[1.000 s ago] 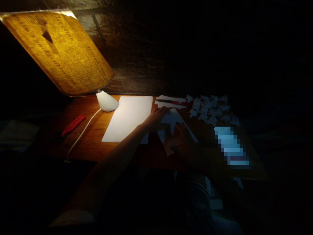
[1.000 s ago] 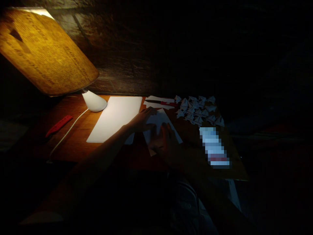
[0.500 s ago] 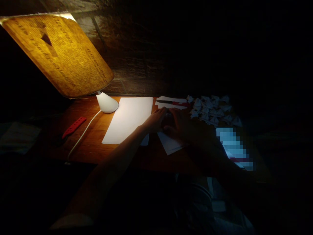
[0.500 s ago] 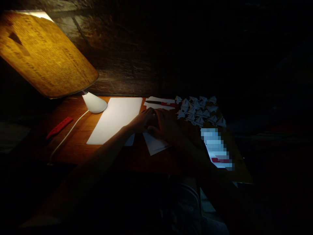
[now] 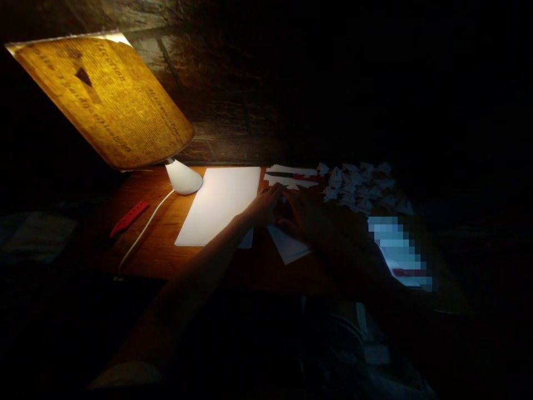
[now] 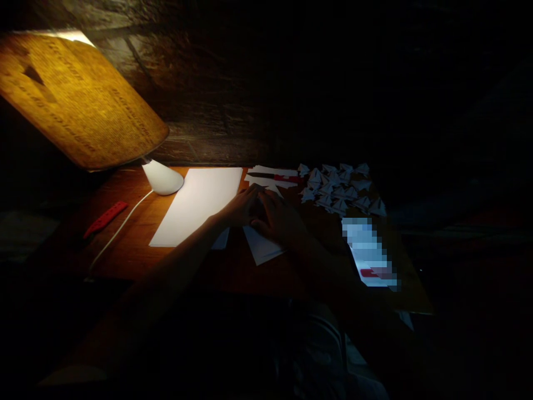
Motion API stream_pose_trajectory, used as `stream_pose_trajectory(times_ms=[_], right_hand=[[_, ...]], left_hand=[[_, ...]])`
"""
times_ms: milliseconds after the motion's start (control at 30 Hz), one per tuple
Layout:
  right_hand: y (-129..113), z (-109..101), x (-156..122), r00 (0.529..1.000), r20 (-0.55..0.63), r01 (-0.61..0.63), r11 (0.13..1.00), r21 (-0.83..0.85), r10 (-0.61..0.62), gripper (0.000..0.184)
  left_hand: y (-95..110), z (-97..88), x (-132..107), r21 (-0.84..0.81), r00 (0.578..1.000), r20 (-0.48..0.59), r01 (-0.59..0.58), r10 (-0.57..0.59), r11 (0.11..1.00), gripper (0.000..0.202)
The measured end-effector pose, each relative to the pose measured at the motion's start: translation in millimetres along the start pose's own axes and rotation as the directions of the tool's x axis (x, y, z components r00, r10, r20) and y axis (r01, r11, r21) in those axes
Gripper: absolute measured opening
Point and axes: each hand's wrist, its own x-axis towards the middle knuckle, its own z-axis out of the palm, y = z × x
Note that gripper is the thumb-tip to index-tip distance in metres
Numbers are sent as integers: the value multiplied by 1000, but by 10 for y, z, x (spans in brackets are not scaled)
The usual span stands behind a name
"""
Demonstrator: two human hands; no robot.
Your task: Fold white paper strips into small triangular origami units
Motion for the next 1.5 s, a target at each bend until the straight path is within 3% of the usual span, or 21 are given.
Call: stream_pose_trajectory(times_ms=[433, 633, 867, 1300, 1500], right_hand=[[-165, -104, -37, 994, 67, -79, 991, -112, 87, 69], [-297, -256, -77, 987, 107, -103, 982, -157, 121, 67], [-420, -401, -178, 971, 180, -113, 968, -225, 156, 64], [-601, -568, -284, 928, 322, -96, 956, -278, 187, 55], [-668, -632, -311, 898, 398, -71, 955, -287, 186, 58]], left_hand=[[-2, -36, -3, 2, 999, 14, 32, -32, 999, 85], [-46, -38, 9, -22, 998, 34, 46, -45, 999, 88], [-18, 31, 3, 23, 998, -33, 45, -45, 999, 69], [95, -127, -32, 11, 1000, 18, 23, -23, 1000, 57], [39, -55, -17, 11, 999, -15, 35, -34, 999, 53]])
